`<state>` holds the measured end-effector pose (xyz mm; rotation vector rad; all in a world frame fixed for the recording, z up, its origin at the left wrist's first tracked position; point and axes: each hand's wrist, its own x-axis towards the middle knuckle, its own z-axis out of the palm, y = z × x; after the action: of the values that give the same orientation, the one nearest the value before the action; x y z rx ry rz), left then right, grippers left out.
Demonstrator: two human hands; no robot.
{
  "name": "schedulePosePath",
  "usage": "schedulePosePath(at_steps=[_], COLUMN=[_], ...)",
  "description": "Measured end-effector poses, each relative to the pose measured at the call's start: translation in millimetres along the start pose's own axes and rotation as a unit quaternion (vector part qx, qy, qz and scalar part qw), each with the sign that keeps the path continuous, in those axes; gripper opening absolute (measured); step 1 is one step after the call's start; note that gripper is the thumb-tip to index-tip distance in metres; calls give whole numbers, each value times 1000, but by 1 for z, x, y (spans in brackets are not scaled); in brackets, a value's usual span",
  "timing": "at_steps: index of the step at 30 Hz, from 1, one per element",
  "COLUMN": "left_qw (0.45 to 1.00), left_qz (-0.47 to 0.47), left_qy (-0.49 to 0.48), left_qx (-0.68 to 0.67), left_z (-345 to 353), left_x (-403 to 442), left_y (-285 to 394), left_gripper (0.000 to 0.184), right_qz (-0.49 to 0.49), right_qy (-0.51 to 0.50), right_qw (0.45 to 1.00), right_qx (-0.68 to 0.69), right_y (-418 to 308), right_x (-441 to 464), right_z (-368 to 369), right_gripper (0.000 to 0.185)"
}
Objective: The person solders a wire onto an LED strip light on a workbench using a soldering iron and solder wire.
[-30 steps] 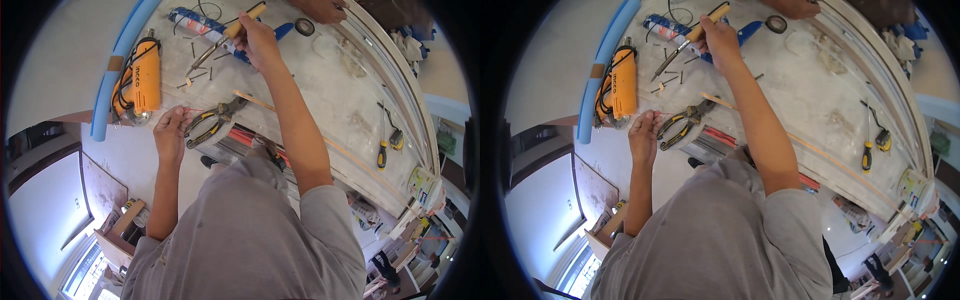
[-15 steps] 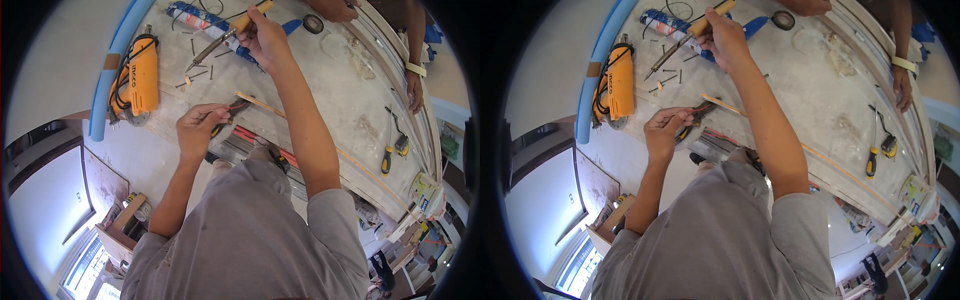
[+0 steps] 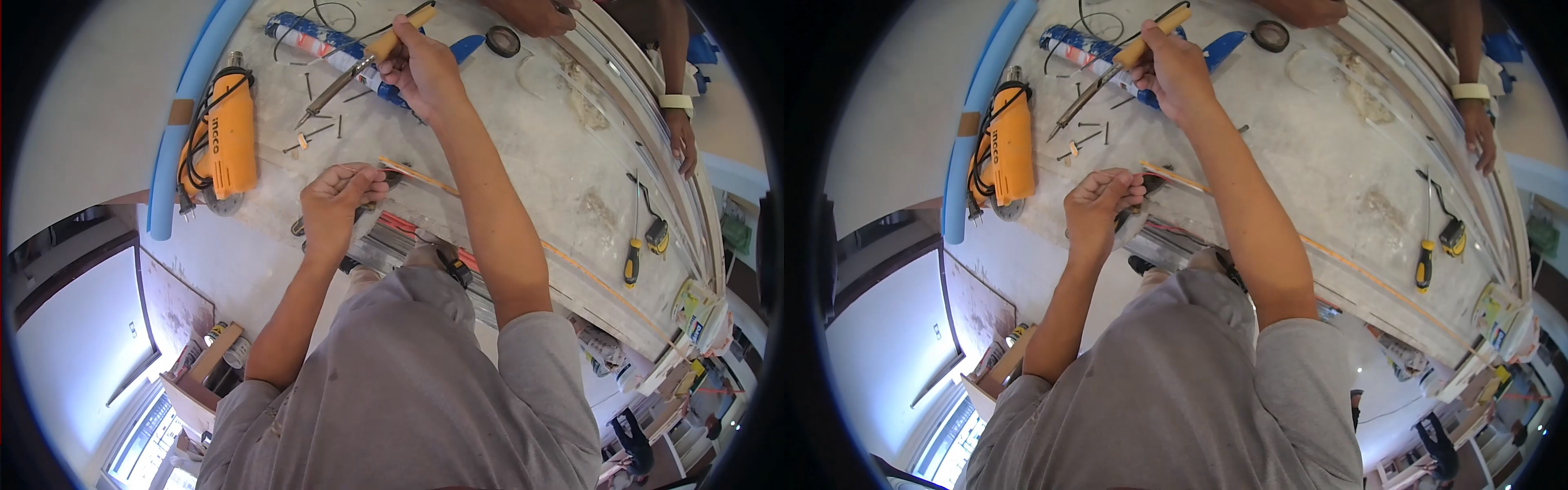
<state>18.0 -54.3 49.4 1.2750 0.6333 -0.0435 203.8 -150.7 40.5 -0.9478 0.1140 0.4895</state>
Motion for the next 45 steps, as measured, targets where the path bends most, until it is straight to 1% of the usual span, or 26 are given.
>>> schedulePosePath(at_steps=[6,9,12,16,18,19,25,28,32,34,37,40,45], left_qw=[999,998,998,998,999,999,1000,1000,1000,1000,1000,1000,999], left_qz=[1,6,9,1,-5,-5,-3,9,13,20,20,19,27], left_qy=[49,55,34,7,1,2,14,14,17,10,0,-8,-18], left_qx=[-19,-34,-53,-57,-51,-47,-24,-20,-15,-20,-20,-16,-18], left_z=[-26,-38,-42,-47,-48,-48,-45,-46,-45,-47,-47,-48,-49], left_x=[5,16,20,25,26,29,28,29,28,28,28,28,28], left_y=[2,5,8,4,2,2,1,-1,-1,-2,-2,-1,-1], left_gripper=[18,19,19,20,20,19,19,20,21,20,19,19,19], right_qz=[5,27,-12,-42,-61,-74,-84,-71,-82,-73,-78,-73,-80], right_qy=[-1,-17,-48,-63,-107,-130,-148,-161,-153,-162,-135,-136,-167], right_qw=[1000,999,996,975,967,961,950,952,949,946,947,946,928], right_qx=[17,-24,-76,-208,-224,-233,-260,-249,-263,-272,-282,-287,-323], right_y=[0,-9,-22,-29,-30,-33,-27,-22,-19,-21,-19,-20,-20], right_x=[1,6,6,12,16,20,30,36,37,36,32,32,34], right_z=[0,-2,2,0,-1,0,-7,-11,-9,-9,-6,-4,-9], right_gripper=[38,36,37,36,31,32,29,28,28,28,28,27,26])
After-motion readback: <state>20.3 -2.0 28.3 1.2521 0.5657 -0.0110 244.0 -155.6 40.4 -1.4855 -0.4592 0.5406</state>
